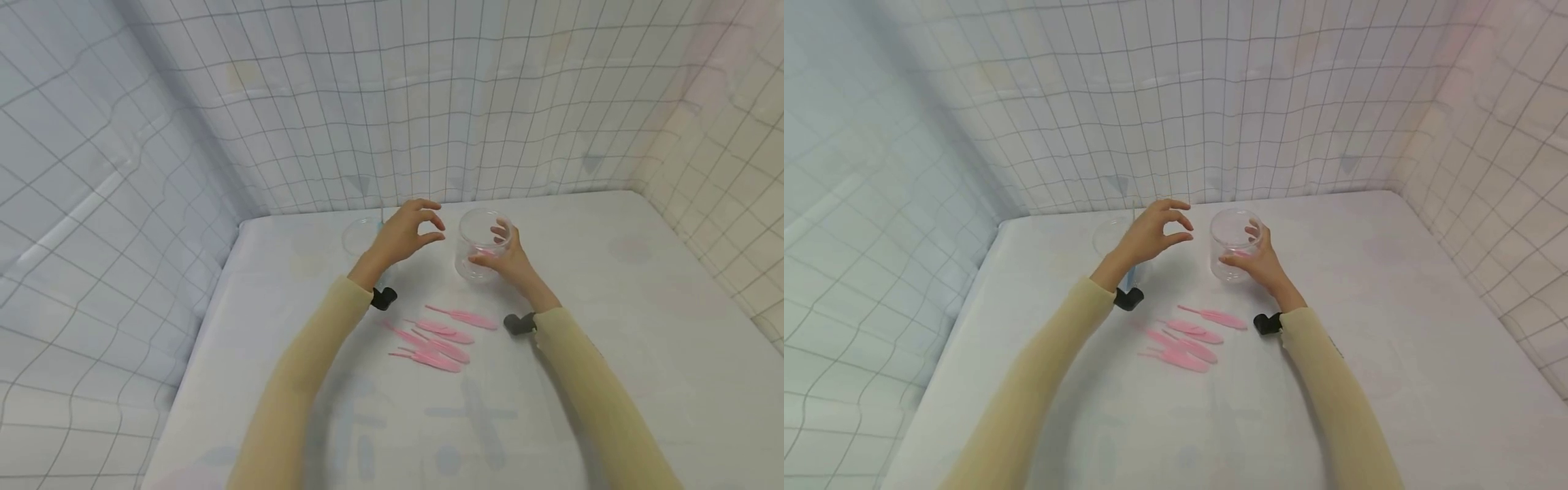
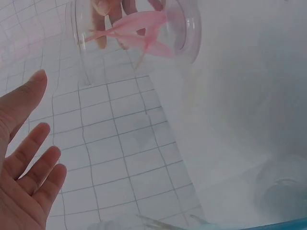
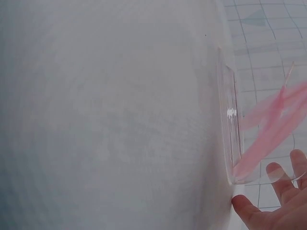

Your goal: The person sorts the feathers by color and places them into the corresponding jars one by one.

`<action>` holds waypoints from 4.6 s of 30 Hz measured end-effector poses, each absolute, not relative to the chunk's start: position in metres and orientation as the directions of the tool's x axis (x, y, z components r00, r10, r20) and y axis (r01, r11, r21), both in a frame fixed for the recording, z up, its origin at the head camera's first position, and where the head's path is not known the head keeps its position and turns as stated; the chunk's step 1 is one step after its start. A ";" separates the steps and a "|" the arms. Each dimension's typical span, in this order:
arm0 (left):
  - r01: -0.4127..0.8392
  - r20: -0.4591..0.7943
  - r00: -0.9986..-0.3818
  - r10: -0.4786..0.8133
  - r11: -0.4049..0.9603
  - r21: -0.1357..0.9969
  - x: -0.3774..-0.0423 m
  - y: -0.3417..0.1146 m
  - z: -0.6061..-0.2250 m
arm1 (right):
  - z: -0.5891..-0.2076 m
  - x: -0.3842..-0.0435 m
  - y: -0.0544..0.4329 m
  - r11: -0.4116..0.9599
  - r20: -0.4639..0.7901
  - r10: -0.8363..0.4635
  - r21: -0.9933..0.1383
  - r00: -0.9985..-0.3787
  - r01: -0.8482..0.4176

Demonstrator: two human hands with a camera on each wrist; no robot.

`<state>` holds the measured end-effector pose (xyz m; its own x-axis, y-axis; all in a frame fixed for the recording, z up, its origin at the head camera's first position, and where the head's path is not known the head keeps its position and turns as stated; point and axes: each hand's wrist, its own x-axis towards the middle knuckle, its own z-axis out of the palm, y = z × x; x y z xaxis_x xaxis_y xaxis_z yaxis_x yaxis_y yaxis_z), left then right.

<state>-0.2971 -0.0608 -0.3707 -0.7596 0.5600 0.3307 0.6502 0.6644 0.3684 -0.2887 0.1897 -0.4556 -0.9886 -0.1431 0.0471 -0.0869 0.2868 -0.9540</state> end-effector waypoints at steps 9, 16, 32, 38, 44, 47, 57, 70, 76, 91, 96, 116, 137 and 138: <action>0.664 0.224 -0.707 0.671 0.521 0.536 -0.276 -0.071 -0.408 | -0.458 -0.291 0.190 0.277 0.051 -0.130 -0.957 -0.990 -0.085; 0.600 0.039 -0.701 0.712 0.559 0.572 -0.269 -0.075 -0.427 | -0.468 -0.296 0.192 0.281 0.089 -0.113 -0.952 -0.990 -0.118; 0.631 -0.030 -0.664 0.747 0.582 0.514 -0.269 -0.086 -0.458 | -0.468 -0.296 0.192 0.280 0.085 -0.130 -0.953 -0.988 -0.119; 0.656 -0.011 -0.656 0.754 0.578 0.486 -0.270 -0.086 -0.463 | -0.468 -0.296 0.193 0.281 0.081 -0.131 -0.953 -0.988 -0.116; 0.663 0.001 -0.654 0.756 0.573 0.482 -0.271 -0.086 -0.466 | -0.459 -0.292 0.190 0.262 0.057 -0.135 -0.961 -0.989 -0.091; 0.668 -0.008 -0.655 0.756 0.583 0.463 -0.271 -0.087 -0.467 | -0.448 -0.283 0.187 0.266 0.058 -0.141 -0.959 -0.988 -0.095; 0.711 -0.043 -0.639 0.768 0.612 0.346 -0.265 -0.083 -0.463 | -0.461 -0.294 0.191 0.268 0.038 -0.130 -0.961 -0.991 -0.072; 0.744 0.146 -0.654 0.742 0.597 0.301 -0.263 -0.082 -0.424 | -0.465 -0.295 0.192 0.265 0.065 -0.135 -0.959 -0.989 -0.100; 0.732 0.298 -0.659 0.691 0.680 0.043 -0.269 -0.081 -0.376 | -0.467 -0.294 0.191 0.259 0.116 -0.139 -0.954 -0.983 -0.149; 0.488 0.137 -0.642 0.754 0.540 -0.686 -0.305 -0.040 -0.325 | -0.474 -0.289 0.188 0.275 0.060 -0.114 -0.957 -0.992 -0.089; 0.549 0.159 -0.611 0.775 0.560 -0.620 -0.307 -0.027 -0.330 | -0.473 -0.293 0.189 0.282 0.087 -0.108 -0.953 -0.990 -0.115; 0.603 0.178 -0.722 0.669 0.483 0.635 -0.263 -0.085 -0.406 | -0.465 -0.295 0.188 0.291 0.120 -0.122 -0.945 -0.985 -0.151; 0.613 -0.027 -0.683 0.730 0.593 0.522 -0.244 -0.131 -0.469 | -0.475 -0.299 0.189 0.266 0.103 -0.113 -0.955 -0.988 -0.130; 0.627 -0.019 -0.675 0.737 0.588 0.511 -0.244 -0.131 -0.470 | -0.475 -0.300 0.189 0.270 0.103 -0.113 -0.954 -0.988 -0.130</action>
<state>-0.2439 -0.1313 -0.4696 -0.6751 0.7374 -0.0194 0.6275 0.5878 0.5106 -0.2996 0.1892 -0.4750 -0.9883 -0.1132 0.1025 -0.1299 0.2696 -0.9542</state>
